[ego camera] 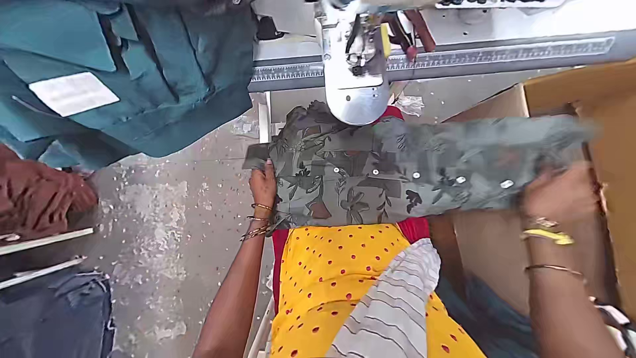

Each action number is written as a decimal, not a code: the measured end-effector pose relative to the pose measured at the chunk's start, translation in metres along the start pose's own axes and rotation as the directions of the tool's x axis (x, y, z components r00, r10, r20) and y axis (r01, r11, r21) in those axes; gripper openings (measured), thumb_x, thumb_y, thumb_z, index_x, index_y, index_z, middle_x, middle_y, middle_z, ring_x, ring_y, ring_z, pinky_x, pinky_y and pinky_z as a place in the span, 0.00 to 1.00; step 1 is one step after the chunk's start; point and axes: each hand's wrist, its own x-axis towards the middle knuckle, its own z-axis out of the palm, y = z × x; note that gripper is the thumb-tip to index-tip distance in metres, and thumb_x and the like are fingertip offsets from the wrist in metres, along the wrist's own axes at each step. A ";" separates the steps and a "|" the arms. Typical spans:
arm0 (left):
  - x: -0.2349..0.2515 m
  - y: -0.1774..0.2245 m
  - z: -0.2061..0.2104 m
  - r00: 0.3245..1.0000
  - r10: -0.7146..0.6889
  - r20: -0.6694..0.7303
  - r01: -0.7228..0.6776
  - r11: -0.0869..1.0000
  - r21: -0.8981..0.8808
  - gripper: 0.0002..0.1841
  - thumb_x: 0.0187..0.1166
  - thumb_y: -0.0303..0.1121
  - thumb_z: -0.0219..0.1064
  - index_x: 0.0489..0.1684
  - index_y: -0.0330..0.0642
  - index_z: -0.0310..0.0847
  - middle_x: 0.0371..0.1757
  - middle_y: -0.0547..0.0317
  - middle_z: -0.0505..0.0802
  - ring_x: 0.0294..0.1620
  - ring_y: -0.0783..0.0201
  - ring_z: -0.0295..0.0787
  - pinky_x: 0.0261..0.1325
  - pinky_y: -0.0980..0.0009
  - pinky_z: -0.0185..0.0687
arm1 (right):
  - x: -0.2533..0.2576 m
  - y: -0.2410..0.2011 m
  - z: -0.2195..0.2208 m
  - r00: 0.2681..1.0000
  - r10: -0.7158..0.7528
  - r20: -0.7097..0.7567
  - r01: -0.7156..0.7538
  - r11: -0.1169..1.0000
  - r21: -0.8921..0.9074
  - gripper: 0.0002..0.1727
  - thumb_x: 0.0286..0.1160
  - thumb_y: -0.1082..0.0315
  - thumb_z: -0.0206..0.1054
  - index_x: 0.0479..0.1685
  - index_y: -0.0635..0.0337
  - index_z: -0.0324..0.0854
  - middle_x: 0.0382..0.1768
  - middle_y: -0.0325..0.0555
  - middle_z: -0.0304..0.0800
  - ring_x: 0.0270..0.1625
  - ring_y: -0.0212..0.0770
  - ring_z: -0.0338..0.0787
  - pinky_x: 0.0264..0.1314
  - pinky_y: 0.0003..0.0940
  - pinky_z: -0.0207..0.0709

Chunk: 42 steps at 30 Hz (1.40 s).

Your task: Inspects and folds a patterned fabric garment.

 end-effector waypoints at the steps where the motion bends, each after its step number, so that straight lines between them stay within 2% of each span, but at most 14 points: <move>1: 0.004 -0.009 0.007 0.998 -0.063 0.023 0.063 0.998 -0.029 0.25 0.93 0.46 0.53 0.60 0.26 0.77 0.39 0.38 0.87 0.40 0.48 0.85 0.53 0.47 0.78 | -0.010 0.006 0.028 0.997 -0.033 0.069 0.037 0.998 -0.054 0.30 0.91 0.53 0.47 0.80 0.66 0.69 0.59 0.84 0.83 0.62 0.87 0.82 0.59 0.83 0.68; 6: 0.002 -0.003 -0.011 0.998 -0.022 0.060 0.025 0.998 -0.057 0.30 0.91 0.57 0.52 0.37 0.34 0.77 0.22 0.50 0.76 0.21 0.56 0.73 0.30 0.54 0.72 | -0.035 0.021 0.103 0.939 0.075 0.335 -0.004 0.978 -0.206 0.27 0.86 0.66 0.54 0.84 0.59 0.69 0.64 0.76 0.85 0.66 0.79 0.84 0.66 0.78 0.70; 8: 0.000 -0.002 -0.016 0.997 -0.034 0.068 0.042 0.992 -0.120 0.28 0.90 0.57 0.53 0.45 0.35 0.78 0.25 0.51 0.77 0.23 0.58 0.73 0.31 0.56 0.72 | -0.024 -0.002 0.103 0.905 0.074 0.418 0.025 0.974 -0.227 0.29 0.89 0.61 0.55 0.86 0.65 0.65 0.71 0.76 0.80 0.73 0.76 0.80 0.72 0.74 0.69; 10: 0.000 -0.007 -0.020 0.994 -0.058 0.090 0.073 0.983 -0.169 0.28 0.90 0.58 0.53 0.56 0.36 0.76 0.30 0.50 0.79 0.27 0.58 0.75 0.35 0.55 0.74 | -0.015 -0.044 0.076 0.910 -0.069 0.410 0.134 0.982 -0.133 0.30 0.88 0.62 0.59 0.83 0.70 0.66 0.74 0.80 0.74 0.77 0.77 0.75 0.78 0.72 0.65; 12: -0.001 -0.012 -0.021 0.992 -0.079 0.100 0.095 0.982 -0.163 0.30 0.88 0.61 0.53 0.50 0.36 0.77 0.27 0.52 0.77 0.25 0.59 0.73 0.32 0.56 0.72 | -0.016 -0.095 0.044 0.897 -0.370 0.244 0.376 0.926 0.021 0.24 0.89 0.63 0.57 0.76 0.70 0.74 0.69 0.81 0.77 0.75 0.78 0.77 0.76 0.71 0.67; 14: -0.003 -0.016 -0.021 0.990 -0.081 0.113 0.098 0.982 -0.160 0.31 0.87 0.63 0.53 0.44 0.37 0.76 0.25 0.52 0.75 0.22 0.59 0.71 0.29 0.56 0.70 | -0.041 -0.155 0.022 0.780 -0.615 0.115 0.585 0.782 0.215 0.22 0.91 0.64 0.52 0.71 0.69 0.79 0.66 0.74 0.82 0.73 0.73 0.80 0.76 0.68 0.70; 17: -0.002 -0.012 -0.020 0.991 -0.045 0.129 0.071 0.976 -0.205 0.30 0.88 0.61 0.54 0.46 0.36 0.77 0.27 0.50 0.78 0.25 0.57 0.74 0.31 0.55 0.72 | -0.108 -0.241 0.020 0.482 -0.873 0.077 0.738 0.452 0.500 0.18 0.89 0.63 0.58 0.63 0.63 0.87 0.59 0.61 0.91 0.65 0.61 0.89 0.69 0.59 0.80; 19: -0.002 -0.010 -0.020 0.991 -0.023 0.128 0.053 0.970 -0.236 0.29 0.88 0.60 0.55 0.43 0.37 0.76 0.26 0.50 0.78 0.24 0.57 0.75 0.30 0.56 0.72 | -0.150 -0.283 0.040 0.287 -0.957 0.041 0.736 0.248 0.630 0.15 0.82 0.62 0.67 0.60 0.59 0.90 0.56 0.53 0.93 0.63 0.54 0.90 0.67 0.53 0.83; 21: -0.004 -0.007 -0.023 0.992 -0.006 0.126 0.039 0.965 -0.260 0.27 0.89 0.58 0.55 0.49 0.38 0.77 0.30 0.49 0.81 0.27 0.57 0.77 0.32 0.56 0.75 | -0.176 -0.309 0.059 0.203 -0.979 -0.004 0.770 0.157 0.619 0.17 0.77 0.59 0.72 0.59 0.56 0.91 0.53 0.51 0.93 0.60 0.52 0.91 0.61 0.50 0.85; 25: -0.003 -0.010 -0.027 0.993 -0.009 0.116 0.042 0.957 -0.286 0.26 0.90 0.57 0.53 0.53 0.38 0.78 0.34 0.47 0.83 0.31 0.54 0.80 0.36 0.54 0.76 | -0.184 -0.332 0.069 0.163 -0.984 0.070 0.854 0.177 0.489 0.15 0.75 0.66 0.71 0.58 0.56 0.91 0.49 0.55 0.90 0.53 0.58 0.89 0.50 0.52 0.84; 30: 0.006 -0.013 -0.028 0.984 -0.098 0.148 0.145 0.924 -0.354 0.25 0.92 0.53 0.52 0.59 0.36 0.78 0.38 0.46 0.85 0.35 0.57 0.83 0.43 0.54 0.79 | -0.163 -0.327 0.064 0.181 -0.965 0.191 0.712 0.262 0.651 0.21 0.66 0.82 0.65 0.57 0.57 0.92 0.54 0.54 0.92 0.62 0.56 0.88 0.65 0.53 0.81; 34: 0.011 -0.008 -0.028 0.981 -0.101 0.167 0.157 0.916 -0.369 0.23 0.92 0.50 0.53 0.59 0.36 0.78 0.39 0.47 0.85 0.37 0.59 0.82 0.45 0.56 0.78 | -0.151 -0.325 0.063 0.219 -0.935 0.279 0.538 0.354 0.765 0.11 0.77 0.73 0.69 0.52 0.58 0.93 0.45 0.50 0.90 0.44 0.40 0.87 0.50 0.37 0.81; 38: 0.006 -0.009 -0.033 0.980 -0.081 0.182 0.142 0.925 -0.353 0.23 0.92 0.51 0.53 0.56 0.36 0.76 0.38 0.46 0.84 0.35 0.56 0.82 0.40 0.56 0.78 | -0.150 -0.330 0.060 0.262 -0.876 0.404 0.463 0.482 0.744 0.11 0.83 0.67 0.66 0.50 0.62 0.92 0.42 0.47 0.88 0.38 0.35 0.83 0.44 0.33 0.77; 42: 0.031 -0.015 -0.018 0.985 -0.100 0.144 0.149 0.911 -0.385 0.21 0.91 0.44 0.55 0.65 0.33 0.78 0.53 0.45 0.90 0.55 0.60 0.86 0.64 0.56 0.77 | -0.147 -0.337 0.058 0.254 -0.807 0.533 0.356 0.591 0.724 0.12 0.86 0.65 0.64 0.52 0.60 0.92 0.45 0.44 0.87 0.43 0.32 0.82 0.48 0.33 0.76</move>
